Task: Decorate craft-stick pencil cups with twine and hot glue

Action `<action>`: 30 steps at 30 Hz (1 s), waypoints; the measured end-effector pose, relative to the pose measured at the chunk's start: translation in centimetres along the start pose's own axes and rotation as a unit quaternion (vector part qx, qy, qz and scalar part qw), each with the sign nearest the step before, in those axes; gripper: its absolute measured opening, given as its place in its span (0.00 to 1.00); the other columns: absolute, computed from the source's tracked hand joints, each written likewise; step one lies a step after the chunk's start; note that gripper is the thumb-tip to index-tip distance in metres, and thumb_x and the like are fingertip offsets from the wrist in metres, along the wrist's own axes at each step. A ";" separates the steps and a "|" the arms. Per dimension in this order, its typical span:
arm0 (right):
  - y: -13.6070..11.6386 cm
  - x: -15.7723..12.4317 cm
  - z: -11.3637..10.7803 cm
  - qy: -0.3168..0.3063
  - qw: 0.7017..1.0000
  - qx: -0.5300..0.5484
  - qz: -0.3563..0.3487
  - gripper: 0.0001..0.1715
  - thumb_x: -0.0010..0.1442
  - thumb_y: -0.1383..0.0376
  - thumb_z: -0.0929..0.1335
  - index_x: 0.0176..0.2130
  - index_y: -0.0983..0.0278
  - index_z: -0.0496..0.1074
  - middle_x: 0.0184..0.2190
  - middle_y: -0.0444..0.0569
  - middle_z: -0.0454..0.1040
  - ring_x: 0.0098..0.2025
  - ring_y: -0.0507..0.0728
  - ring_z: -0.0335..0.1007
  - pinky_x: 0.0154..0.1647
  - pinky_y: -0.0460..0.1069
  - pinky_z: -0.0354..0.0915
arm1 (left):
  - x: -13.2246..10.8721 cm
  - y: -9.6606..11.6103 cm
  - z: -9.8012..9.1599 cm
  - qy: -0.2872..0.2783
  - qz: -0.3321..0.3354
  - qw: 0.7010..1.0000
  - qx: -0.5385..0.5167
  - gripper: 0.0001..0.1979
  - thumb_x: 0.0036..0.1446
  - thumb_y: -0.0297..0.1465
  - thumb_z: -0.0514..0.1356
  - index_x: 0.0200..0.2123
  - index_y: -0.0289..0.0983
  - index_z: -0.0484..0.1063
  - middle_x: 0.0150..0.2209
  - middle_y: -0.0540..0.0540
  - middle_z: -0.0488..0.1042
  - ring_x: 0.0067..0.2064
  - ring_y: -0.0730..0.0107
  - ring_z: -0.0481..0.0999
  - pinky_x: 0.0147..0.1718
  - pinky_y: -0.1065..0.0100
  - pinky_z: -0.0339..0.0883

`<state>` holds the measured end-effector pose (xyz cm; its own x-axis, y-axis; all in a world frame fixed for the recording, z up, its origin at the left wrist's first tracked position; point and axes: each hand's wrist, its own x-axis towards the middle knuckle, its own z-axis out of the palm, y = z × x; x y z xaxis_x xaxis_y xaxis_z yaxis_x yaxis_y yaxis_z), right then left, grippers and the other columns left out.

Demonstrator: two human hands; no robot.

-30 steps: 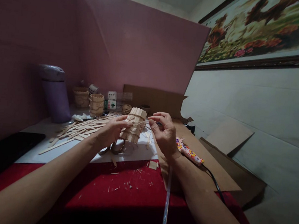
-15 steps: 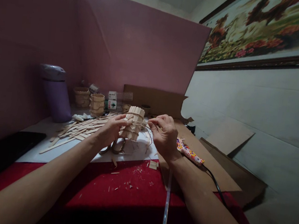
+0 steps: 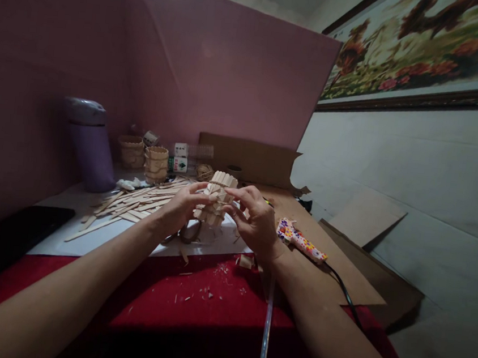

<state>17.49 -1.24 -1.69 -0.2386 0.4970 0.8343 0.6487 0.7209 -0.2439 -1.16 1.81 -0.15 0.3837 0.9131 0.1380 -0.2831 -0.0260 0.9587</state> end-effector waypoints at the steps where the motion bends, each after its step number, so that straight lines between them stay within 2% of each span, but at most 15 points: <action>1: 0.0 0.0 0.1 -0.003 1.000 0.002 -0.016 0.14 0.66 0.62 0.68 0.51 0.57 0.73 0.40 0.48 0.73 0.36 0.55 0.70 0.39 0.50 0.67 | 0.0 -0.2 0.0 -0.011 0.004 1.000 -0.001 0.28 0.40 0.32 0.71 0.47 0.34 0.72 0.40 0.43 0.77 0.34 0.63 0.77 0.32 0.62 0.72; 5: 0.1 0.0 0.4 0.020 0.999 0.027 -0.043 0.09 0.65 0.69 0.68 0.46 0.60 0.74 0.38 0.49 0.75 0.40 0.56 0.72 0.41 0.51 0.68 | -0.1 -0.5 0.2 -0.063 0.026 0.998 0.015 0.20 0.46 0.34 0.69 0.43 0.33 0.75 0.39 0.42 0.77 0.35 0.64 0.76 0.34 0.64 0.70; 7: 0.2 0.0 0.4 0.026 0.998 0.036 -0.054 0.07 0.64 0.70 0.68 0.43 0.61 0.74 0.36 0.48 0.76 0.38 0.56 0.72 0.40 0.50 0.68 | -0.2 -0.5 0.3 -0.072 0.019 0.997 0.020 0.19 0.47 0.34 0.68 0.43 0.34 0.76 0.38 0.42 0.77 0.35 0.63 0.76 0.35 0.63 0.70; 13: 0.4 0.0 0.5 0.033 0.997 0.052 -0.055 0.06 0.64 0.72 0.67 0.37 0.62 0.73 0.32 0.46 0.74 0.35 0.54 0.71 0.37 0.49 0.66 | -0.3 -0.6 0.2 -0.070 0.004 0.997 0.031 0.17 0.48 0.37 0.69 0.40 0.33 0.77 0.34 0.43 0.76 0.34 0.65 0.74 0.33 0.65 0.69; 18: 0.3 0.0 0.5 0.033 0.997 0.050 -0.038 0.07 0.64 0.73 0.67 0.36 0.62 0.73 0.32 0.46 0.74 0.34 0.54 0.70 0.36 0.49 0.66 | -0.3 -0.9 0.2 -0.083 -0.009 0.997 0.003 0.21 0.55 0.44 0.62 0.45 0.33 0.77 0.41 0.39 0.78 0.38 0.60 0.76 0.37 0.62 0.70; 22: 0.2 0.0 0.4 0.034 0.997 0.052 -0.046 0.08 0.63 0.74 0.67 0.36 0.62 0.73 0.32 0.46 0.74 0.35 0.53 0.70 0.36 0.49 0.66 | -0.3 -0.9 0.4 -0.055 -0.025 0.998 0.004 0.21 0.55 0.42 0.61 0.45 0.32 0.76 0.40 0.38 0.79 0.36 0.60 0.76 0.36 0.63 0.69; 30: 0.4 -0.1 0.2 0.044 0.998 0.042 -0.034 0.07 0.63 0.73 0.67 0.37 0.62 0.73 0.33 0.46 0.74 0.36 0.54 0.71 0.37 0.49 0.66 | -0.1 -0.5 0.8 -0.087 0.009 0.996 -0.020 0.19 0.52 0.36 0.59 0.43 0.31 0.77 0.38 0.37 0.79 0.40 0.57 0.76 0.37 0.63 0.69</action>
<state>17.56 -0.89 -1.94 -0.2127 0.4035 0.8899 0.5689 0.7916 -0.2230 -0.38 1.43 -0.48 0.5243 0.8280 0.1989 -0.3240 -0.0221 0.9458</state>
